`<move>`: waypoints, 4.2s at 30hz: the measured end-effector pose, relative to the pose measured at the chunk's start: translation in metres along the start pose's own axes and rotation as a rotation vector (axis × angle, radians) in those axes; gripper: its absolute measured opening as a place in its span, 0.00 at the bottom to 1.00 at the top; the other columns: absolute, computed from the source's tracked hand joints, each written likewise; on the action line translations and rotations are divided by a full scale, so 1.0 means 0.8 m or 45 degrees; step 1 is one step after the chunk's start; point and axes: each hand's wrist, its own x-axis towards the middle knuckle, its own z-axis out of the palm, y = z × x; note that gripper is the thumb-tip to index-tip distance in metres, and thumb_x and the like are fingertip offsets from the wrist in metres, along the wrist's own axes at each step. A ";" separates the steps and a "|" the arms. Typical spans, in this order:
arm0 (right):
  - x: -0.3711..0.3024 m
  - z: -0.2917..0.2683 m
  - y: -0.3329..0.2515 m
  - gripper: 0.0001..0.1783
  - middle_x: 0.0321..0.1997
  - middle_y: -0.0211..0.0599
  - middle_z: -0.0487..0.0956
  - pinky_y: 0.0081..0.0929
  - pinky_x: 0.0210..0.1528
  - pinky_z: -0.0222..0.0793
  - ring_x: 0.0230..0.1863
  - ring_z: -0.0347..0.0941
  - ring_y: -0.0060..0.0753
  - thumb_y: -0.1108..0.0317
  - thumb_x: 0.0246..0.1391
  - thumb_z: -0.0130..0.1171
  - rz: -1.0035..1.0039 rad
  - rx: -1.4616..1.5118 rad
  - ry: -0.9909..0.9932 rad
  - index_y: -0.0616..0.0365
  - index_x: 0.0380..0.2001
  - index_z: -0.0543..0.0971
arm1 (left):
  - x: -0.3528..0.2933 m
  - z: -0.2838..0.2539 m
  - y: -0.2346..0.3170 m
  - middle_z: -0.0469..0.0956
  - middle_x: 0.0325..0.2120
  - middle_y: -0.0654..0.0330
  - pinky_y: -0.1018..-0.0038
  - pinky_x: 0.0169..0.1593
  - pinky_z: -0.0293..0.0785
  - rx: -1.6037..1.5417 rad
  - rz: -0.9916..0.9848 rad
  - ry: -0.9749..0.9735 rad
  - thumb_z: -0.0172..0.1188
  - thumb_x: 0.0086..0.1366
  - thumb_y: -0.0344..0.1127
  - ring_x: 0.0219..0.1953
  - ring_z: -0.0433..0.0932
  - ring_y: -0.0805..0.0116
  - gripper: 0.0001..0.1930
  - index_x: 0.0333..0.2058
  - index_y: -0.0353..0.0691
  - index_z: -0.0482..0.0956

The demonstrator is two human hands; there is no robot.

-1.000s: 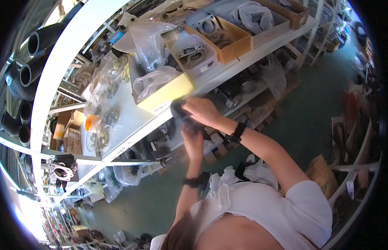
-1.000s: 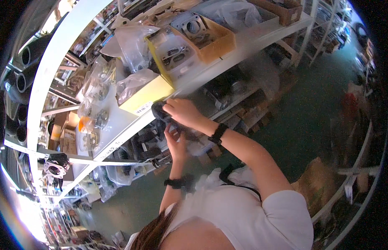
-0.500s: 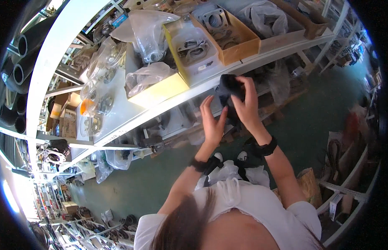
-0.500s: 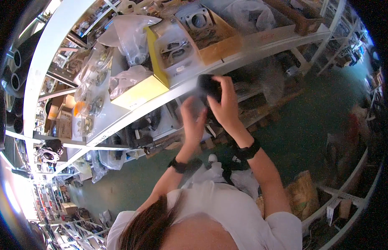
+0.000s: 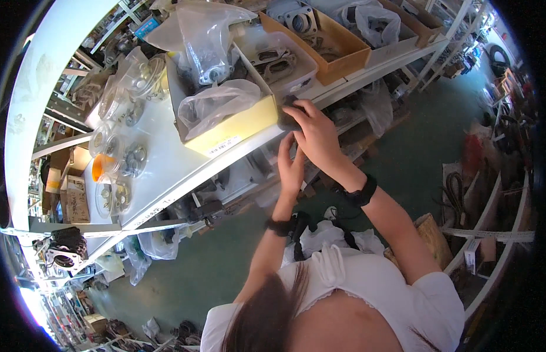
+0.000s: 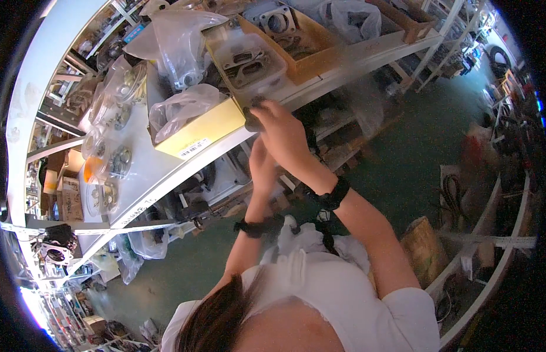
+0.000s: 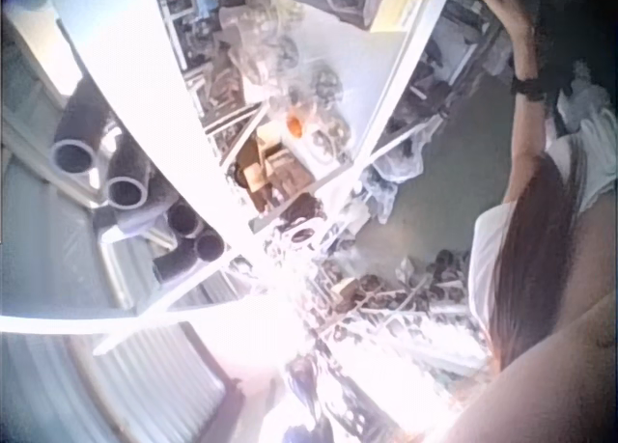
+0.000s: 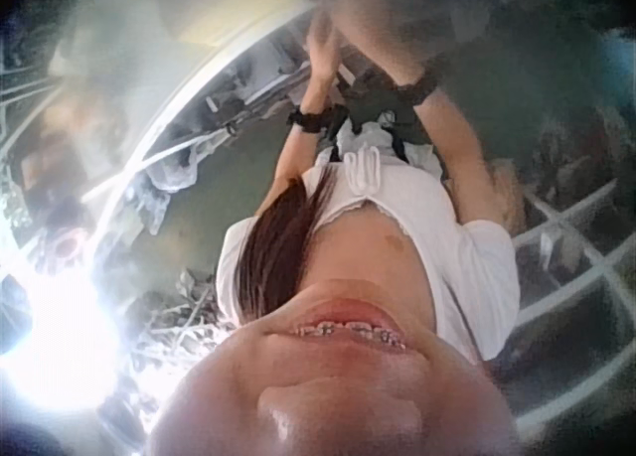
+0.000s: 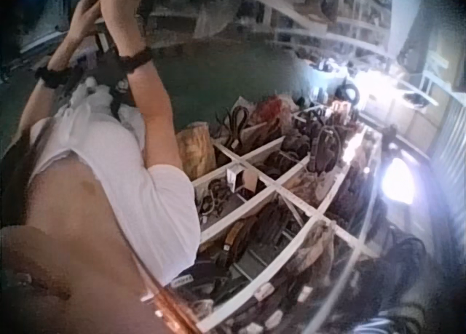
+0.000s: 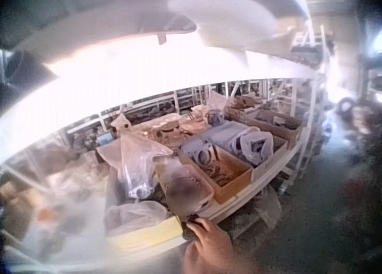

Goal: The person wipes a series of black mechanical components one at a time using a dark cloth while standing at a storage shelf.

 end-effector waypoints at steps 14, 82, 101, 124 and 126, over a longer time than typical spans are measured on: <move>-0.064 0.053 -0.063 0.23 0.37 0.36 0.70 0.29 0.31 0.69 0.35 0.71 0.41 0.79 0.29 0.59 -0.054 0.258 0.026 0.53 0.36 0.74 | -0.081 -0.115 0.020 0.70 0.29 0.55 0.75 0.34 0.66 0.249 -0.056 0.055 0.53 0.58 0.29 0.29 0.68 0.69 0.10 0.37 0.31 0.69; 0.052 -0.090 0.140 0.23 0.37 0.36 0.69 0.32 0.31 0.69 0.32 0.72 0.43 0.78 0.31 0.62 -0.019 0.193 0.326 0.53 0.37 0.71 | 0.118 0.084 0.157 0.73 0.41 0.58 0.73 0.42 0.69 1.280 0.534 0.020 0.55 0.57 0.29 0.41 0.74 0.61 0.07 0.35 0.37 0.76; 0.030 -0.037 0.109 0.22 0.34 0.36 0.71 0.32 0.30 0.68 0.33 0.70 0.45 0.78 0.32 0.57 -0.054 0.257 0.257 0.53 0.37 0.72 | 0.129 0.079 0.144 0.73 0.39 0.63 0.71 0.37 0.70 1.288 0.768 0.102 0.56 0.54 0.29 0.35 0.75 0.60 0.06 0.31 0.42 0.76; 0.039 -0.098 0.152 0.22 0.36 0.36 0.68 0.30 0.24 0.68 0.25 0.72 0.39 0.78 0.32 0.64 0.048 -0.114 0.214 0.51 0.36 0.72 | 0.121 0.080 0.154 0.72 0.41 0.57 0.71 0.44 0.67 1.336 0.653 0.042 0.51 0.59 0.29 0.41 0.73 0.57 0.06 0.34 0.36 0.75; 0.041 -0.101 0.155 0.21 0.36 0.37 0.69 0.31 0.26 0.68 0.28 0.72 0.40 0.79 0.33 0.62 0.018 0.049 0.138 0.53 0.36 0.72 | 0.122 0.078 0.156 0.72 0.42 0.56 0.71 0.45 0.67 1.321 0.653 0.017 0.49 0.61 0.31 0.42 0.72 0.58 0.09 0.38 0.36 0.74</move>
